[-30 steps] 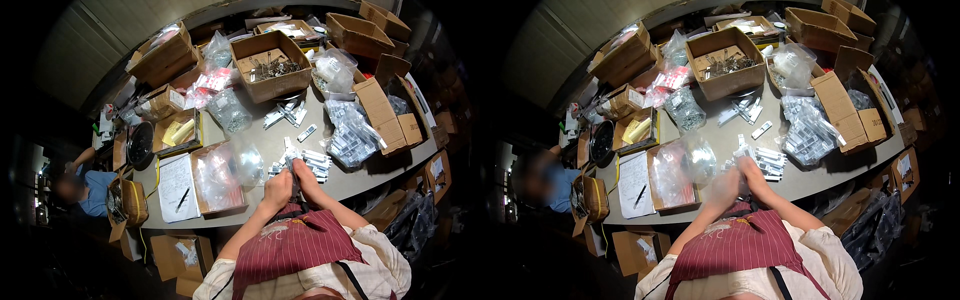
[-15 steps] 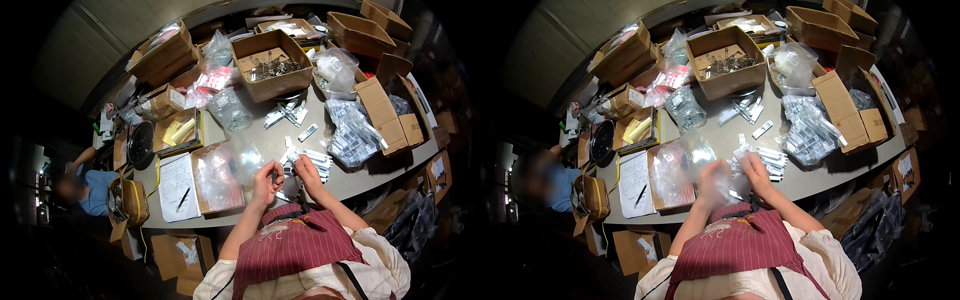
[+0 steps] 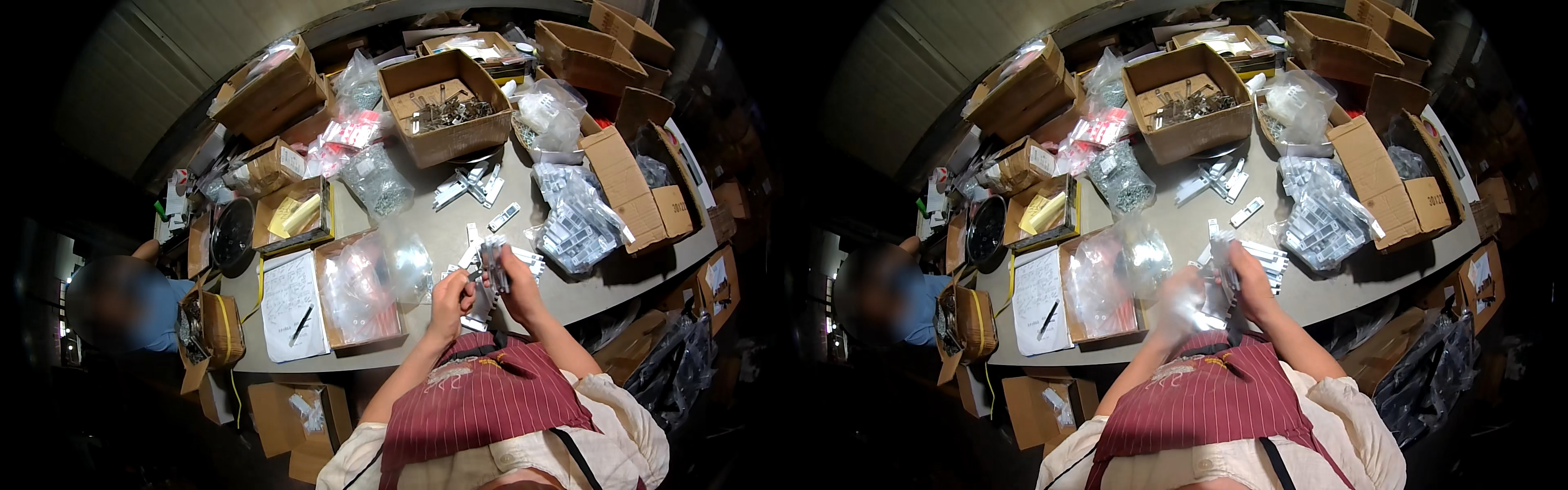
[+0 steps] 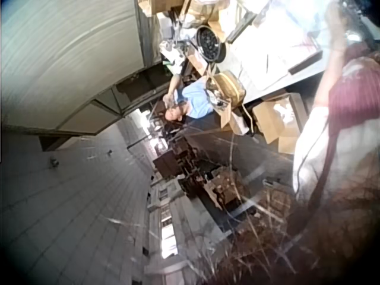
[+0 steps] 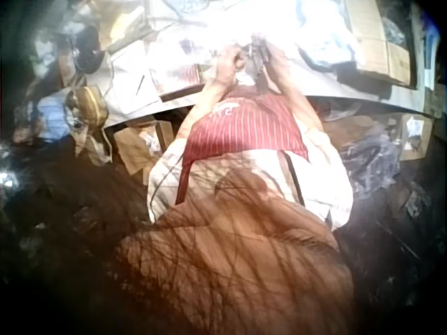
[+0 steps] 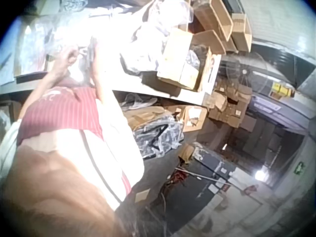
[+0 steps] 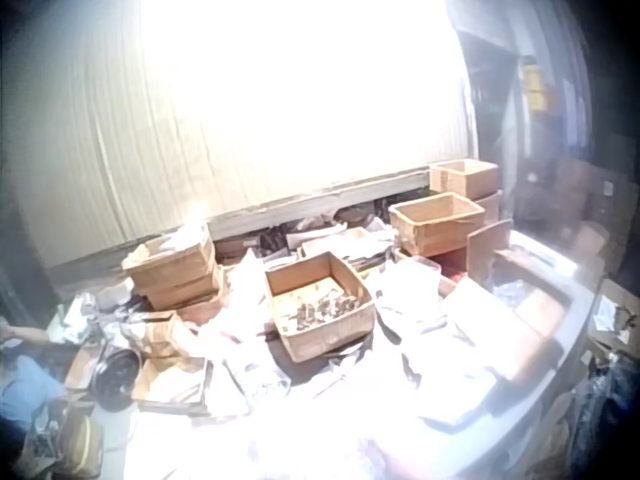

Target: The person repeatedly picks up small white rectangular components from a cluttered table and places them into clear plastic bags. The workspace is filled with cardboard boxes and loose hardware. The person handles the items one by one, organizing them into the packaging.

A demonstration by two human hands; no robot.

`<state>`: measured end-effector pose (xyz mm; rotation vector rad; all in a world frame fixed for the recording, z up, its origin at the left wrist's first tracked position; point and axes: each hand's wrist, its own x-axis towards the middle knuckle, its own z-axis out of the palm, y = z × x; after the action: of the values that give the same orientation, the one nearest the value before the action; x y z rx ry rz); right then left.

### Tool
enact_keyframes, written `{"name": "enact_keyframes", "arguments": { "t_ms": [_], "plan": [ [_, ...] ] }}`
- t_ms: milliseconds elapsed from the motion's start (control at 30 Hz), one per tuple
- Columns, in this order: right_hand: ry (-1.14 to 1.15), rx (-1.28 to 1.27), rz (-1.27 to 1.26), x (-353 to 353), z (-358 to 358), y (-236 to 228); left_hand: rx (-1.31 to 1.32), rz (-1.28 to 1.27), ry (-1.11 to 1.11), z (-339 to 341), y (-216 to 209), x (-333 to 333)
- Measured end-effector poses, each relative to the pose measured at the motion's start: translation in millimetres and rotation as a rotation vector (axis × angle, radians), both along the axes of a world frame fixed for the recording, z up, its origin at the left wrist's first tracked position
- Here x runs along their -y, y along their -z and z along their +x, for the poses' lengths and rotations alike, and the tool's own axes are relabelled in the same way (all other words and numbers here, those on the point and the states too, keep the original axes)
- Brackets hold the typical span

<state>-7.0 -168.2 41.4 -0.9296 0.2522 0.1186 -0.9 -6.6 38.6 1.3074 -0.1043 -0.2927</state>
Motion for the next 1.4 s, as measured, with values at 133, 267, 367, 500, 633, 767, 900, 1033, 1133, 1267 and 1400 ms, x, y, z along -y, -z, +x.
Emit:
{"name": "enact_keyframes", "arguments": {
  "t_ms": [133, 267, 367, 500, 633, 767, 900, 1033, 1133, 1267, 1400],
  "plan": [
    [0.01, -0.11, 0.34, 9, 2, 2, -0.231, -0.547, -0.032, 8, -6, -20],
    [0.019, -0.115, 0.274, 5, -2, -3, -0.245, -0.553, 0.047, 14, -22, -23],
    [-0.001, -0.103, 0.175, 2, -1, -5, -0.277, -0.477, 0.051, 16, -21, -18],
    [-0.097, -0.122, 0.076, 1, -4, -3, -0.214, -0.129, -0.002, 22, -13, -6],
    [-0.151, -0.115, 0.08, -1, -7, -7, 0.035, 0.145, 0.057, 25, -11, -1],
    [-0.144, -0.151, 0.151, 0, -7, -8, 0.192, 0.298, 0.078, 30, -2, -1],
    [-0.198, -0.151, 0.249, 4, -8, -4, 0.29, 0.488, 0.125, 34, -15, -7],
    [-0.214, -0.193, 0.294, 5, -9, -7, 0.657, 0.64, 0.134, 35, -27, -14],
    [-0.217, -0.231, 0.309, 3, -11, -11, 0.508, 0.571, 0.129, 31, -27, -16],
    [-0.251, -0.275, 0.343, 1, -11, -13, 0.515, 0.514, 0.081, 30, -19, -19],
    [-0.293, -0.28, 0.38, -1, -12, -13, 0.748, 0.558, 0.078, 30, -9, -26]
  ]
}}
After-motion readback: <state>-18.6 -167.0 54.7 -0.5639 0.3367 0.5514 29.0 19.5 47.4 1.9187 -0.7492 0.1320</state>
